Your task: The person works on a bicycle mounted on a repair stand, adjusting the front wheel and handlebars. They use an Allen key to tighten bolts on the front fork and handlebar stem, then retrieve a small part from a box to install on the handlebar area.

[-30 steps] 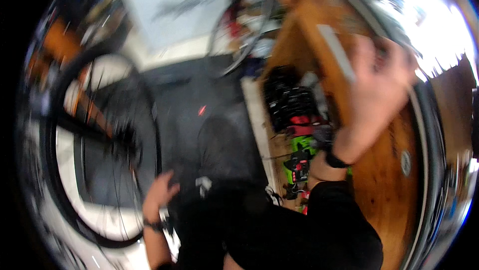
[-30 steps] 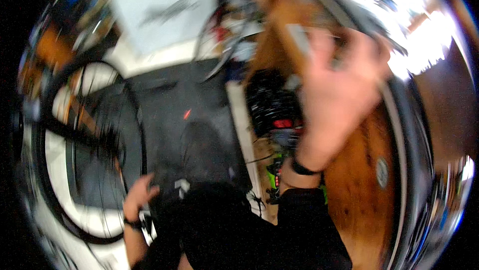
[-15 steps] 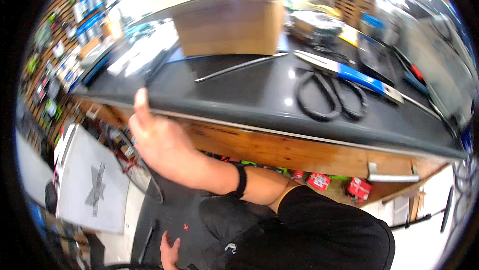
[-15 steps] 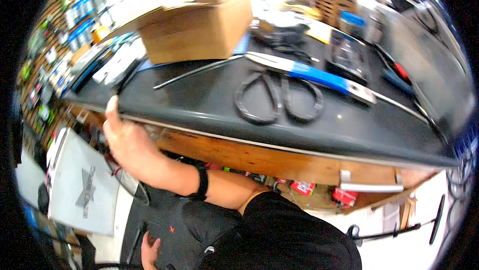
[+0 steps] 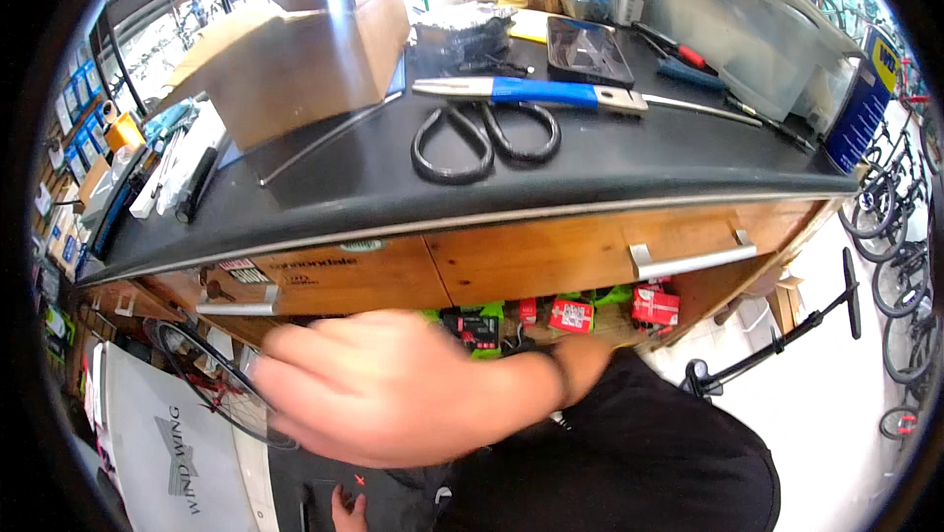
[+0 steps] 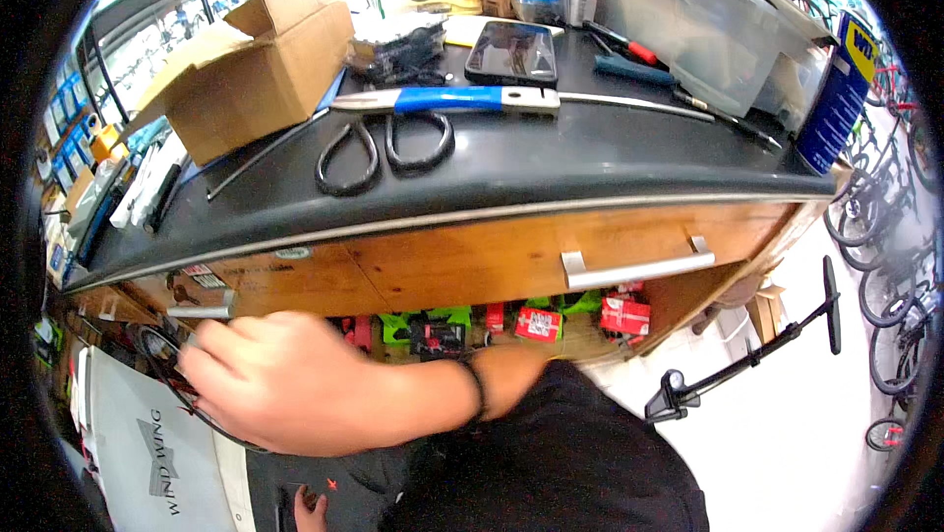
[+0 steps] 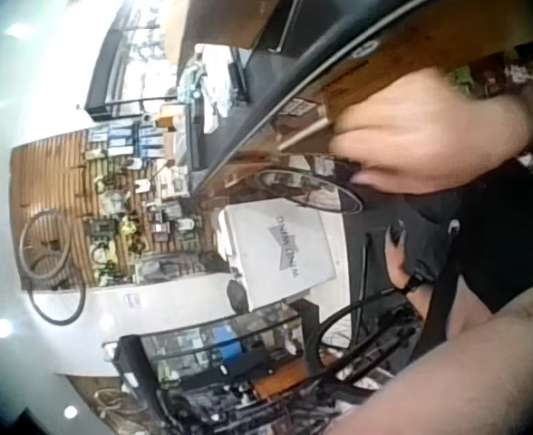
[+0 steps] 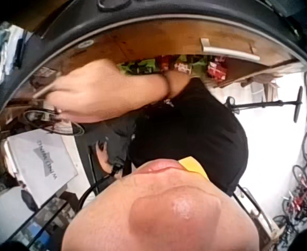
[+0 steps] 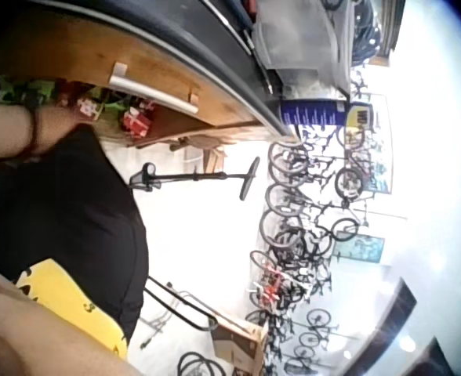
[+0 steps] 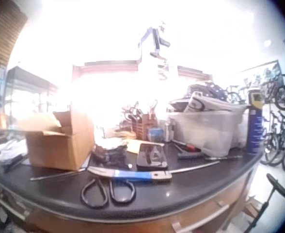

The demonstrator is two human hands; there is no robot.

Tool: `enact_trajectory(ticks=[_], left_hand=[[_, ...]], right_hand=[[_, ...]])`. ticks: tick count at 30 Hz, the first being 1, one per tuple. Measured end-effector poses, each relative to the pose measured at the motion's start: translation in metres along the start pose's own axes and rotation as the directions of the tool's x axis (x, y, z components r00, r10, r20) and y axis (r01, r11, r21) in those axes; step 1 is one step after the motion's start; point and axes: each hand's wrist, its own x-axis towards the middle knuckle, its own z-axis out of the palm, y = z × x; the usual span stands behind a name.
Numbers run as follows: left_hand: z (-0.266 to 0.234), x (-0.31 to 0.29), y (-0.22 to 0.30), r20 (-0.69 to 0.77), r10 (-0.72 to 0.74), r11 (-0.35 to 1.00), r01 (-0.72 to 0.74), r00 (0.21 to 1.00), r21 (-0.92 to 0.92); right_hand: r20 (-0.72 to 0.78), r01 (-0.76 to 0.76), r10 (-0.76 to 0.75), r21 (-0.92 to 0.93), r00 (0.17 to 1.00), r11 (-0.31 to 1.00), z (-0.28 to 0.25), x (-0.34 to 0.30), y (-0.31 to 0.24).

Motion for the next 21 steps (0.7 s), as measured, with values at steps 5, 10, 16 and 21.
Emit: enact_trajectory(ticks=[5, 10, 16, 21], left_hand=[[0.028, 0.010, -0.063, -0.008, 0.077, 0.997, -0.077, 0.997, -0.022], [0.023, -0.005, -0.040, 0.055, -0.005, 0.999, 0.007, 0.999, -0.044], [0.052, 0.017, -0.071, 0.062, 0.084, 0.984, -0.073, 0.995, -0.163], [0.048, 0.000, -0.044, 0.021, 0.180, 0.973, -0.174, 0.983, -0.152]], right_hand=[[-0.617, -0.262, -0.075, -0.438, 0.784, 0.860, -0.167, -0.038, 0.003], [0.009, -0.142, 0.341, -0.898, 0.940, 0.416, -0.259, -0.012, 0.023], [0.117, -0.284, 0.672, -0.843, 0.731, 0.456, -0.276, 0.006, 0.033], [0.157, -0.189, 0.666, -0.889, 0.729, 0.417, -0.281, 0.002, 0.040]])
